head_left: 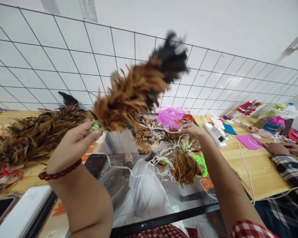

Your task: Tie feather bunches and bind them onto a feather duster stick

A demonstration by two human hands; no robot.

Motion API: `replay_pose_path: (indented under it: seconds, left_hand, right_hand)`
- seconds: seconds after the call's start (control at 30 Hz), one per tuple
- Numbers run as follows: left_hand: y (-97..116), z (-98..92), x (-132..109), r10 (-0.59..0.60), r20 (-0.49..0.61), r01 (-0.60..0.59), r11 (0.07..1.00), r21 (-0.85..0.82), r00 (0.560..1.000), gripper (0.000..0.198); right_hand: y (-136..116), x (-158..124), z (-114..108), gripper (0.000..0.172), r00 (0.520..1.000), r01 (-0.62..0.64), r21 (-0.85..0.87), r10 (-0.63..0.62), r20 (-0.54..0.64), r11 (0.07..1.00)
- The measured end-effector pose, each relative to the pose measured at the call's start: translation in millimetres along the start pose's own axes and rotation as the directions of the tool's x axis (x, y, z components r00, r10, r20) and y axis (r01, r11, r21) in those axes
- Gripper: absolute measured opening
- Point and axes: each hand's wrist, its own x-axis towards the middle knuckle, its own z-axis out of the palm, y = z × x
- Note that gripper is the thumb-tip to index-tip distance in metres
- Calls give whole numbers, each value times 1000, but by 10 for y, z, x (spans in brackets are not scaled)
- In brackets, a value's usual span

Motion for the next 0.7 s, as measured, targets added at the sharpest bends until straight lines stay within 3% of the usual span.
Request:
replay_pose_path:
  seconds: [0.07, 0.1, 0.13, 0.2, 0.23, 0.27, 0.3, 0.37, 0.43, 0.57, 0.7]
  left_hand:
    - [54, 153, 47, 7, -59, -27, 936, -351, 998, 21]
    - [85, 241, 77, 14, -54, -38, 874, -484, 998, 20]
    - [118, 331, 108, 24, -41, -44, 801, -597, 999, 20]
    - [186, 506, 164, 49, 27, -12, 657, -753, 998, 23]
    - [216, 587, 186, 49, 78, 34, 596, -802, 996, 24]
    - [242, 664, 203, 32, 126, 89, 539, -838, 992, 26]
    - [262, 736, 216, 14, 191, 159, 494, -855, 982, 27]
    - [284, 865, 231, -20, 304, 283, 428, -858, 952, 29]
    - [280, 972, 241, -43, 381, 366, 393, -844, 923, 27]
    - [222, 1079, 270, -55, 477, 466, 338, -817, 877, 23]
    - [145, 1060, 324, -68, 557, 555, 247, -794, 827, 21]
  right_hand:
    - [-120, -141, 213, 29, 964, 113, -17, -105, 243, 993]
    - [-187, -217, 331, 27, 909, 166, -21, -145, 392, 986]
    - [-258, -291, 450, 25, 826, 213, -26, -166, 539, 977]
    - [-407, -410, 673, 22, 617, 320, -24, -189, 764, 947]
    - [-485, -446, 775, 22, 547, 377, 4, -226, 806, 926]
    - [-563, -464, 870, 24, 533, 424, 49, -293, 794, 904]
    - [-641, -463, 962, 27, 575, 452, 105, -379, 725, 886]
    - [-783, -423, 1149, 32, 730, 452, 243, -512, 453, 858]
    - [-894, -364, 1347, 34, 826, 406, 419, -522, 212, 812]
    - [-968, -307, 1675, 35, 890, 221, 697, -433, 141, 682]
    - [-847, -304, 1716, 34, 964, 82, 819, -255, 80, 568]
